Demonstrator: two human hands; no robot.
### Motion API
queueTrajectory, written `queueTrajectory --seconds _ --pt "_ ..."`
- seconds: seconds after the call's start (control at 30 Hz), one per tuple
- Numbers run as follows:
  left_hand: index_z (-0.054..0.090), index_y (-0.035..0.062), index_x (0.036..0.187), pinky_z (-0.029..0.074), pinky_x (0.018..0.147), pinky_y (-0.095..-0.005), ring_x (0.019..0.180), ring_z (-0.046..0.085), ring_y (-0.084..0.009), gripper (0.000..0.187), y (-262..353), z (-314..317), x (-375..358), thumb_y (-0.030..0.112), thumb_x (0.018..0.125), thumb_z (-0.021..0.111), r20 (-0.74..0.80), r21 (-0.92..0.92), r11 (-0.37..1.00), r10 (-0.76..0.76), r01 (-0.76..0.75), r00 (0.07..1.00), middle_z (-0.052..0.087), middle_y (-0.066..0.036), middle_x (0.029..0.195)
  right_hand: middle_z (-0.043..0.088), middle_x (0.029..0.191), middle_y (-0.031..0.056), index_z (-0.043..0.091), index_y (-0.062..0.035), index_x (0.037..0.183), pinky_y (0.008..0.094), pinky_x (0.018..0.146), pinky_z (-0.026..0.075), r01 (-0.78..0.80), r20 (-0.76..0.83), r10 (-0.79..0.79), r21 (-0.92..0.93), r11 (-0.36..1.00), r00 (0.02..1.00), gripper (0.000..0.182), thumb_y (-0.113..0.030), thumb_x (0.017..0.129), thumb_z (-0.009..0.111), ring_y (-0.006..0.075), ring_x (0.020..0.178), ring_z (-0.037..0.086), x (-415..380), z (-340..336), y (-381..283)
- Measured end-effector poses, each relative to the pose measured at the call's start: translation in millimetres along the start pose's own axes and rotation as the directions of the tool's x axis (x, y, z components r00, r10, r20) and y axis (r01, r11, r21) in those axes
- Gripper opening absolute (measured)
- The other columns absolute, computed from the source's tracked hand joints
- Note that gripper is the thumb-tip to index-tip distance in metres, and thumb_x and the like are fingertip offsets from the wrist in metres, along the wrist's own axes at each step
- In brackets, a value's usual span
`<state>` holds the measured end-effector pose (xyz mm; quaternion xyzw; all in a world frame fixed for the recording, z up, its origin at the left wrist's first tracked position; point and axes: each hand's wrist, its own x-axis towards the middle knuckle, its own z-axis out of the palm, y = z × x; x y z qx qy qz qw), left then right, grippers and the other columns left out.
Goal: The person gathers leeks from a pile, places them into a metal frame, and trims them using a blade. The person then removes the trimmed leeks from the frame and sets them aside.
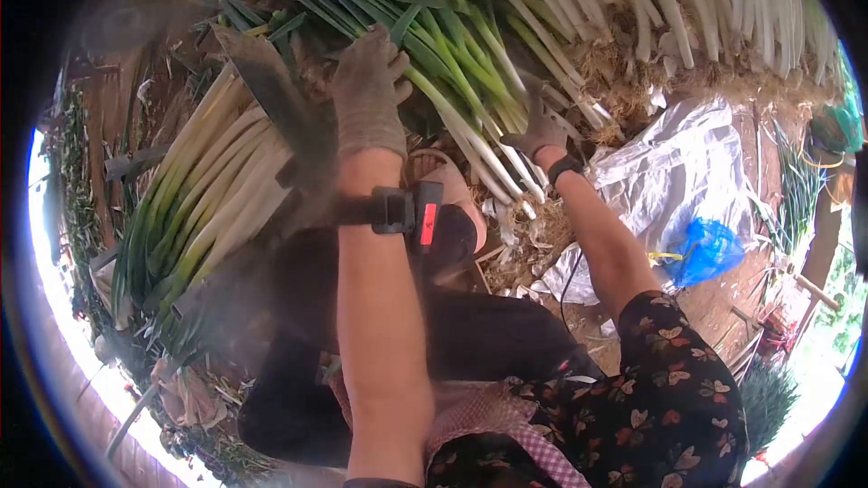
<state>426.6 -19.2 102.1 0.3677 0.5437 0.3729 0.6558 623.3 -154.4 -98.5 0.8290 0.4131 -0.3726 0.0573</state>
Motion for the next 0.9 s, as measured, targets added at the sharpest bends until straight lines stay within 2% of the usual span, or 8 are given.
queueTrajectory --seconds 0.13,0.2,0.4,0.53,0.67,0.73,0.77,0.9 --pt "0.040 0.0027 0.141 0.051 0.090 -0.0448 0.115 0.059 -0.0323 0.059 -4 5 5 0.040 0.097 0.052 -0.005 0.045 0.997 -0.067 0.067 0.998 0.055 -0.016 0.131 0.027 0.155 0.0217 -0.003 -0.0188 0.156 0.0453 0.098 0.048 -0.102 -0.156 0.093 -0.052 0.993 0.983 0.126 -0.047 0.067 0.082 0.0407 0.119 0.057 -15 27 -6" --pt "0.060 0.0086 0.112 0.041 0.054 -0.0274 0.074 0.058 -0.0120 0.030 -13 6 8 0.028 0.089 0.065 -0.065 -0.168 0.982 -0.092 0.080 0.994 0.059 0.000 0.087 0.026 0.157 0.0201 -0.003 -0.0154 0.156 0.0537 0.107 0.038 -0.003 -0.106 -0.026 -0.268 0.963 0.994 0.119 -0.060 0.075 0.072 0.0371 0.134 0.044 -30 29 -6" --pt "0.062 0.0062 0.094 0.046 0.052 -0.0325 0.065 0.060 -0.0183 0.012 -29 4 18 0.008 0.084 0.068 -0.127 0.101 0.979 -0.166 0.179 0.978 0.059 -0.005 0.074 0.062 0.124 0.0173 0.008 -0.0140 0.156 0.0439 0.091 0.051 -0.137 -0.130 0.122 -0.111 0.984 0.984 0.109 -0.054 0.077 0.071 0.0355 0.113 0.061 -14 33 1" --pt "0.056 0.0053 0.122 0.050 0.075 -0.0421 0.093 0.065 -0.0250 0.043 -135 -33 65 0.036 0.093 0.060 0.120 0.360 0.933 -0.023 -0.022 0.992 0.063 -0.009 0.107 0.066 0.105 0.0233 0.030 -0.0063 0.143 0.0436 0.080 0.055 0.038 -0.045 -0.036 0.026 0.999 0.998 0.100 -0.036 0.062 0.081 0.0404 0.094 0.067 -4 31 31" --pt "0.055 0.0058 0.126 0.048 0.063 -0.0361 0.088 0.064 -0.0204 0.050 -144 4 46 0.038 0.090 0.067 0.193 0.591 0.795 -0.303 0.136 0.933 0.063 -0.009 0.105 0.067 0.107 0.0189 0.042 -0.0028 0.137 0.0382 0.087 0.052 0.325 -0.089 -0.313 0.228 0.918 0.946 0.091 -0.031 0.062 0.083 0.0305 0.095 0.067 -18 16 45" --pt "0.053 0.0060 0.131 0.051 0.067 -0.0355 0.090 0.064 -0.0223 0.061 -136 28 31 0.042 0.085 0.073 0.048 0.650 0.596 -0.651 0.471 0.757 0.064 -0.012 0.106 0.068 0.109 0.0178 0.042 -0.0042 0.140 0.0367 0.090 0.051 0.430 -0.121 -0.420 0.411 0.804 0.900 0.093 -0.033 0.063 0.085 0.0279 0.096 0.066 -37 -4 44" --pt "0.053 0.0051 0.132 0.053 0.074 -0.0366 0.092 0.064 -0.0270 0.072 -150 20 23 0.045 0.078 0.079 0.270 0.648 0.736 -0.460 0.194 0.846 0.064 -0.015 0.108 0.067 0.109 0.0166 0.046 -0.0031 0.137 0.0350 0.090 0.050 0.361 0.002 -0.458 0.610 0.705 0.889 0.089 -0.032 0.063 0.086 0.0248 0.095 0.064 -51 -19 37" --pt "0.054 0.0054 0.130 0.052 0.086 -0.0422 0.096 0.064 -0.0316 0.073 -155 36 14 0.043 0.074 0.082 0.279 0.028 0.896 -0.432 0.442 0.858 0.063 -0.017 0.114 0.062 0.117 0.0138 0.047 -0.0019 0.135 0.0329 0.095 0.045 0.356 0.095 -0.565 0.688 0.632 0.820 0.080 -0.034 0.071 0.082 0.0189 0.103 0.059 -111 -79 1"
